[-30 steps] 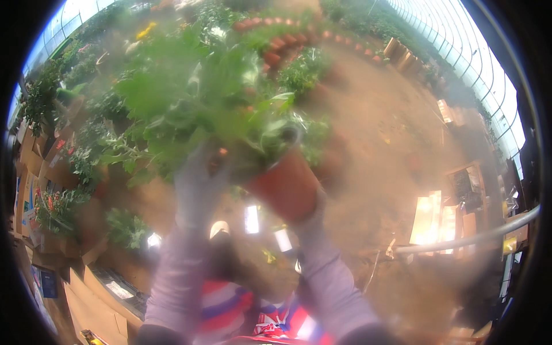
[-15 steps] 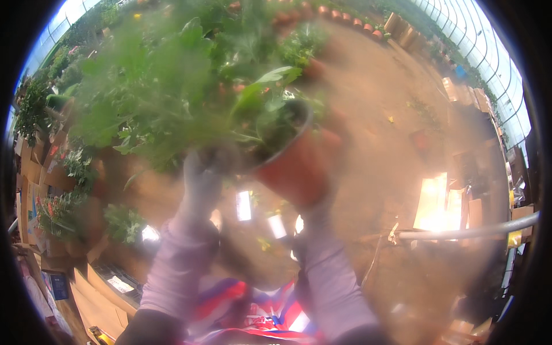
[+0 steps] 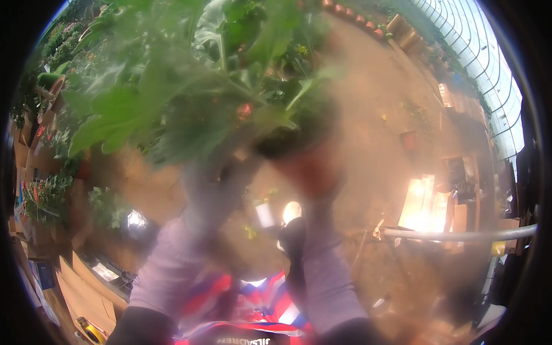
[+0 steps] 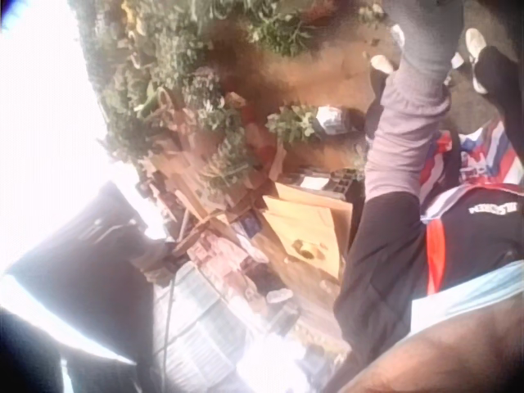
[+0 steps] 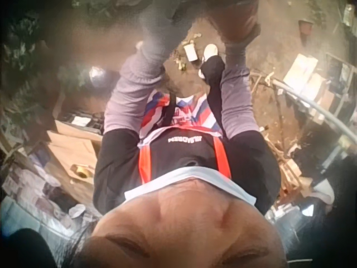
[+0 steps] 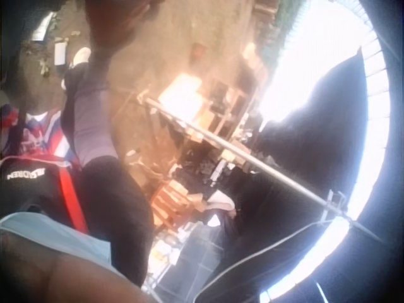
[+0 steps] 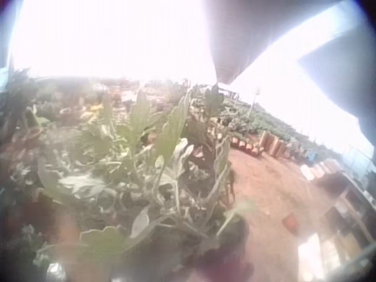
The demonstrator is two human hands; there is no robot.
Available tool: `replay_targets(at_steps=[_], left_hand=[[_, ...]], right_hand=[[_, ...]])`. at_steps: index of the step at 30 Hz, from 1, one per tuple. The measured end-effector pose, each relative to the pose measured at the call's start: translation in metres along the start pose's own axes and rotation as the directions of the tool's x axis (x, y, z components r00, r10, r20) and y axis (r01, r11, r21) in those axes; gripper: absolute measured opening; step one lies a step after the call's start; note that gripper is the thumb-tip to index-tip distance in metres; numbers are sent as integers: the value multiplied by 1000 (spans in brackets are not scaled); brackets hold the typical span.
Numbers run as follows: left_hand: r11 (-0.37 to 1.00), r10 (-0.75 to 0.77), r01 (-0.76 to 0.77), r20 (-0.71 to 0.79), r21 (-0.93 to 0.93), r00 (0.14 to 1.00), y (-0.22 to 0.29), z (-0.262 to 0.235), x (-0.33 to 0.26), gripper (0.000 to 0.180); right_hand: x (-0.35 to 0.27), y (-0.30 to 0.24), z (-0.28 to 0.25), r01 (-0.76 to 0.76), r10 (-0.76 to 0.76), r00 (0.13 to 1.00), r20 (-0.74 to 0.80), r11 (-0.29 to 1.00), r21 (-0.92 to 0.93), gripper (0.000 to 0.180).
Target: The person repeatedly picks up potted plants, wraps the pots with plastic film from a roll, and places them down. The person handles multiple plants one at a time, rotating each pot while wrapping and then setting it aside.
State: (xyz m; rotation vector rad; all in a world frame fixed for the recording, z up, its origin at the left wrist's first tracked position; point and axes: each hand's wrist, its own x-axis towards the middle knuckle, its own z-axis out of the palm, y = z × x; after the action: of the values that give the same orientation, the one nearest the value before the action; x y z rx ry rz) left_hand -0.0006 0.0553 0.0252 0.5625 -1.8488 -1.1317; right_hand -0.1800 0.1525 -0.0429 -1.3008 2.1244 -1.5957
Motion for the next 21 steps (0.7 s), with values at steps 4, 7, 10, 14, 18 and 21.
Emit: replay_targets(at_steps=[4, 7, 10, 14, 18, 21], left_hand=[[908, 279, -221, -121, 356, 953, -2, 17, 16, 36], [799, 355, -295, -15, 524, 935, -15, 12, 21, 26], [892, 277, -266, 25, 366, 961, -27, 13, 11, 14], [703, 460, -383, 28, 599, 888, -44, 13, 6, 6], [874, 302, -342, 165, 345, 939, -54, -5, 8, 5], [903, 127, -212, 239, 374, 963, -51, -13, 9, 13]], right_hand=[[5, -6, 19, 76, -108, 988, -108, 961, -264, 78], [9, -17, 29, 91, -87, 987, -136, 996, 24, 63], [10, -27, 32, 147, -175, 980, -90, 954, -260, 58], [9, -44, 31, 208, -261, 965, 4, 758, -618, 55], [10, -66, 33, 317, -320, 942, 100, 755, -574, 58], [14, -76, 34, 408, -425, 900, 92, 752, -517, 68]])
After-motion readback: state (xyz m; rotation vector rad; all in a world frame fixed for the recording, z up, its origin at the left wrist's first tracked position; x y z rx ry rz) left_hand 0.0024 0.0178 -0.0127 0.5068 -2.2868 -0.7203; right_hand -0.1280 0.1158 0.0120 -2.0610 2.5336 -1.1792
